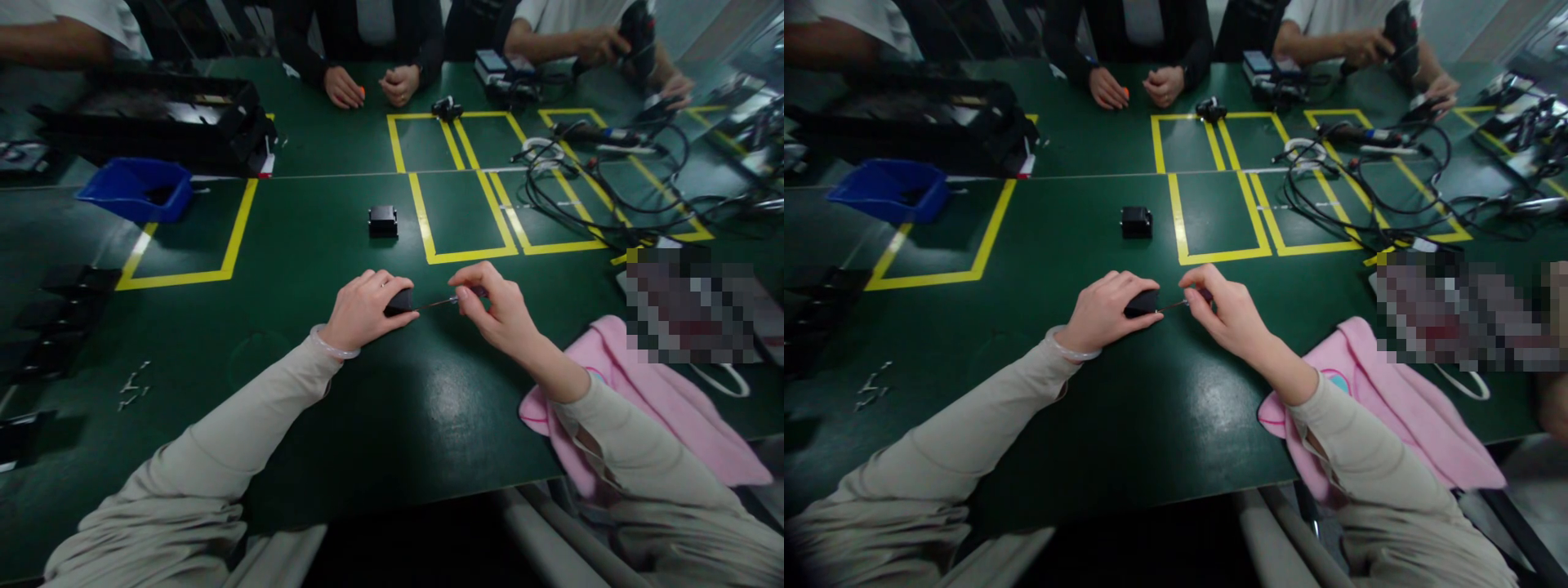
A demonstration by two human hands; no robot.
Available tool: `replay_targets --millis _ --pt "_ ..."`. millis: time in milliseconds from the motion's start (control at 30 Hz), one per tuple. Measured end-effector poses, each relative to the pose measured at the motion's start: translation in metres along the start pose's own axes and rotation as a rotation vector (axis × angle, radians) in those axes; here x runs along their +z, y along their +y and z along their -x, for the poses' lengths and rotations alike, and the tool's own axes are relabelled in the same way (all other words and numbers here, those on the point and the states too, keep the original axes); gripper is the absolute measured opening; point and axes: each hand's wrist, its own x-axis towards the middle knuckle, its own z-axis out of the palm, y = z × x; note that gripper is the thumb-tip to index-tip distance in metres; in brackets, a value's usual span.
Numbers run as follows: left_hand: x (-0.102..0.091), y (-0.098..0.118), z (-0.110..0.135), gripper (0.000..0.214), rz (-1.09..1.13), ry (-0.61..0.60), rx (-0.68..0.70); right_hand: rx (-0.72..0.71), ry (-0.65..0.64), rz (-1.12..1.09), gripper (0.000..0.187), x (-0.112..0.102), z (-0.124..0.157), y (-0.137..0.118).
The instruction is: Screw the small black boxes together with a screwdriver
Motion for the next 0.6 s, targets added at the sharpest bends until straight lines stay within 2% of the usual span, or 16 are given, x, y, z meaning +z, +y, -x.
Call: replay_targets --millis 433,600 --pt "-0.0002 0.0 0.0 0.045 0.004 -0.004 0.006 0.048 -0.018 -0.018 0.017 0.0009 0.0011 0.0016" --pt "-0.0002 0.0001 -0.0004 0.045 0.003 -0.01 0.001 0.026 0.012 -0.018 0.012 0.0016 0.001 0.0009"
